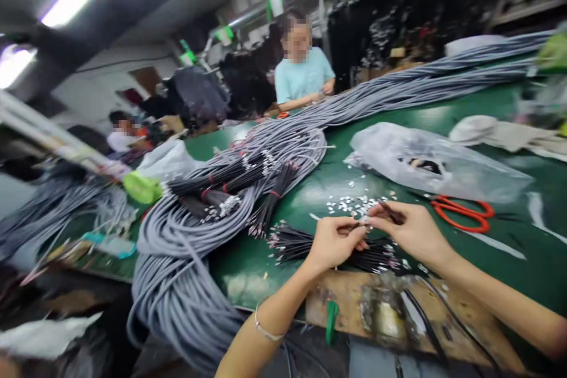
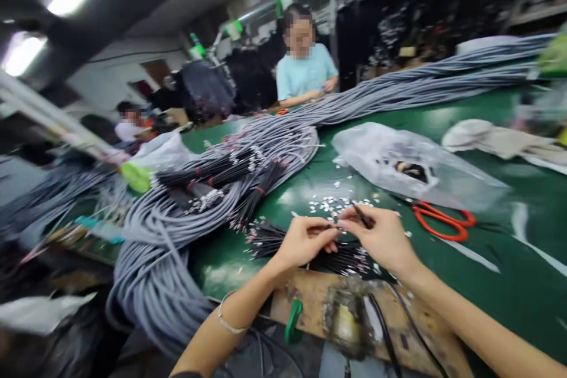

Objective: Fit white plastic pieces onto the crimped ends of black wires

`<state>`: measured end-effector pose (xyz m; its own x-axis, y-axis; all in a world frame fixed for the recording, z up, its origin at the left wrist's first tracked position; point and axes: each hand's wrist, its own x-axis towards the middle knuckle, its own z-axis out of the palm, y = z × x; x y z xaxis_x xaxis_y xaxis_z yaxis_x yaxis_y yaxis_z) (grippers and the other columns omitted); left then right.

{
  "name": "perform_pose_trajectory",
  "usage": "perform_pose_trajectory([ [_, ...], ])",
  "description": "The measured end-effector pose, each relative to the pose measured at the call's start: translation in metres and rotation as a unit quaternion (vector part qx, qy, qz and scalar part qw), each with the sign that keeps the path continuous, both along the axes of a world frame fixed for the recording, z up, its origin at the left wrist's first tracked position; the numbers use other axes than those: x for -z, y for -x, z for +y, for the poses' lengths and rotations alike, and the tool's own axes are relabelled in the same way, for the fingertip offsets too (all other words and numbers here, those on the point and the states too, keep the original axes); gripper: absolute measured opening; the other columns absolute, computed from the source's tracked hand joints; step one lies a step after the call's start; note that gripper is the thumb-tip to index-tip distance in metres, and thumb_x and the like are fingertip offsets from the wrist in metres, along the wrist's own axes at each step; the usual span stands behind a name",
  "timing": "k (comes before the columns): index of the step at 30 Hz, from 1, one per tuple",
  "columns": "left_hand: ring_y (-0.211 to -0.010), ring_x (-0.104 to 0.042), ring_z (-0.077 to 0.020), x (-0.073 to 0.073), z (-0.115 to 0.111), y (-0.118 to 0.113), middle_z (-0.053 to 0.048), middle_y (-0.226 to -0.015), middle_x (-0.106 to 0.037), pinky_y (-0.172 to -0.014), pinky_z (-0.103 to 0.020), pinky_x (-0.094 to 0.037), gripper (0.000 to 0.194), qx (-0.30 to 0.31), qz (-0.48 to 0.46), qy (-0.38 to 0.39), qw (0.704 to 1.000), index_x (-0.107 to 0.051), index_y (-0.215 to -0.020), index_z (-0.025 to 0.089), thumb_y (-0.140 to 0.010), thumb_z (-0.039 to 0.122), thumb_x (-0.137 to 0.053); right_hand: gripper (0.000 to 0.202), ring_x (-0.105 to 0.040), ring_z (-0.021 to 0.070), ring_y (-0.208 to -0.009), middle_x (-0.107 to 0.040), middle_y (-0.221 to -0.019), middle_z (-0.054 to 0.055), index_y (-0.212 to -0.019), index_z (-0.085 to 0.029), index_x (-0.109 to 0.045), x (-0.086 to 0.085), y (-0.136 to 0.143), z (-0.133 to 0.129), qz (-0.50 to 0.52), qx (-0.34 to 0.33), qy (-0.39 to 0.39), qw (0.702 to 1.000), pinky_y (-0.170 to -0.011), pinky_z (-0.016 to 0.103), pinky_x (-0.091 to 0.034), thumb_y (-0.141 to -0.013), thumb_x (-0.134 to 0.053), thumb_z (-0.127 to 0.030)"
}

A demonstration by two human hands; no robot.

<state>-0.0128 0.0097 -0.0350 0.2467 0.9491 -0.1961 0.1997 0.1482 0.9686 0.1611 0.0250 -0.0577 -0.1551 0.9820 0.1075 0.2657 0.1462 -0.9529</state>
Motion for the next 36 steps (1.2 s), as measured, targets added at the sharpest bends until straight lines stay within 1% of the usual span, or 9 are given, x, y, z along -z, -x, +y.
perform_pose_trajectory([
  [1, -0.053, -0.061, -0.0139, -0.002, 0.001, 0.002, -0.007, -0.061, -0.065, -0.055, -0.024, -0.05, 0.031, -0.002, -0.009, 0.001, 1.0, -0.066, -0.082, 0.007, -0.075, 0.037, -0.062, 0.02, -0.064, 0.022, -0.07, -0.069, -0.075, 0.006, -0.079, -0.016, -0.067, -0.002, 0.005, 0.005, 0.011, -0.024, 0.011, 1.0, -0.064, 0.03, -0.05, -0.074, -0.062, -0.035],
  [4, -0.049, -0.057, -0.011, -0.011, 0.003, 0.003, -0.005, -0.056, -0.062, -0.051, -0.021, -0.047, 0.029, -0.01, -0.014, -0.002, 1.0, -0.063, -0.074, 0.007, -0.077, 0.036, -0.06, 0.017, -0.065, 0.0212, -0.076, -0.071, -0.083, 0.004, -0.085, -0.017, -0.069, -0.014, 0.018, 0.013, 0.03, -0.012, 0.011, 0.999, -0.069, 0.029, -0.052, -0.073, -0.063, -0.027],
  [8, -0.042, -0.052, -0.008, -0.02, 0.0, 0.0, -0.002, -0.048, -0.057, -0.045, -0.017, -0.042, 0.029, -0.04, -0.006, -0.007, 0.999, -0.06, -0.064, 0.009, -0.075, 0.036, -0.062, 0.023, -0.066, 0.0212, -0.082, -0.07, -0.094, 0.006, -0.094, -0.016, -0.069, -0.026, 0.022, 0.005, 0.043, 0.004, 0.002, 0.999, -0.075, 0.031, -0.052, -0.075, -0.059, -0.023],
  [13, -0.051, -0.061, -0.0131, -0.019, -0.002, -0.004, -0.005, -0.057, -0.065, -0.053, -0.022, -0.05, 0.022, -0.105, -0.01, 0.001, 0.994, -0.064, -0.073, 0.008, -0.065, 0.028, -0.071, 0.028, -0.066, 0.0211, -0.085, -0.069, -0.098, 0.007, -0.102, -0.014, -0.066, -0.026, 0.022, -0.006, 0.037, 0.021, 0.003, 0.999, -0.076, 0.03, -0.053, -0.077, -0.057, -0.022],
  [16, -0.053, -0.063, -0.0145, -0.019, -0.002, -0.006, -0.005, -0.058, -0.066, -0.054, -0.023, -0.051, 0.02, -0.135, -0.012, 0.006, 0.991, -0.063, -0.069, 0.008, -0.06, 0.023, -0.074, 0.026, -0.066, 0.0209, -0.083, -0.07, -0.096, 0.007, -0.1, -0.013, -0.067, -0.029, 0.023, -0.008, 0.015, 0.026, 0.002, 1.0, -0.075, 0.031, -0.054, -0.078, -0.056, -0.02],
  [21, -0.041, -0.051, -0.0085, -0.023, -0.002, -0.005, 0.0, -0.047, -0.057, -0.044, -0.019, -0.042, 0.019, -0.085, 0.007, -0.003, 0.996, -0.061, -0.063, 0.009, -0.067, 0.027, -0.069, 0.027, -0.065, 0.0192, -0.088, -0.069, -0.099, 0.005, -0.102, -0.014, -0.067, -0.034, 0.02, -0.009, 0.036, 0.016, -0.015, 0.999, -0.078, 0.028, -0.053, -0.077, -0.056, -0.016],
  [26, -0.042, -0.039, -0.0045, -0.024, -0.002, -0.003, 0.003, -0.046, -0.046, -0.042, -0.017, -0.03, 0.027, -0.031, 0.029, -0.032, 0.999, -0.057, -0.06, 0.01, -0.076, 0.032, -0.06, 0.025, -0.065, 0.0177, -0.088, -0.07, -0.097, 0.004, -0.099, -0.015, -0.069, -0.03, 0.017, -0.009, 0.082, 0.009, -0.018, 0.996, -0.08, 0.025, -0.052, -0.077, -0.058, -0.018],
  [31, -0.041, -0.036, -0.0038, -0.024, -0.001, -0.003, 0.003, -0.05, -0.046, -0.04, -0.017, -0.027, 0.031, -0.032, 0.022, -0.021, 0.999, -0.057, -0.065, 0.011, -0.078, 0.04, -0.057, 0.025, -0.066, 0.0172, -0.081, -0.071, -0.092, 0.004, -0.097, -0.015, -0.069, -0.026, 0.019, -0.012, 0.061, 0.034, -0.052, 0.996, -0.075, 0.025, -0.053, -0.075, -0.057, -0.013],
  [36, -0.038, -0.043, -0.0054, -0.024, -0.004, -0.008, 0.004, -0.045, -0.048, -0.041, -0.016, -0.034, 0.03, -0.058, 0.019, -0.005, 0.998, -0.051, -0.06, 0.013, -0.069, 0.037, -0.066, 0.039, -0.063, 0.0187, -0.088, -0.068, -0.098, 0.005, -0.101, -0.013, -0.063, -0.024, 0.023, -0.014, -0.015, 0.013, -0.099, 0.995, -0.079, 0.03, -0.05, -0.068, -0.048, -0.001],
])
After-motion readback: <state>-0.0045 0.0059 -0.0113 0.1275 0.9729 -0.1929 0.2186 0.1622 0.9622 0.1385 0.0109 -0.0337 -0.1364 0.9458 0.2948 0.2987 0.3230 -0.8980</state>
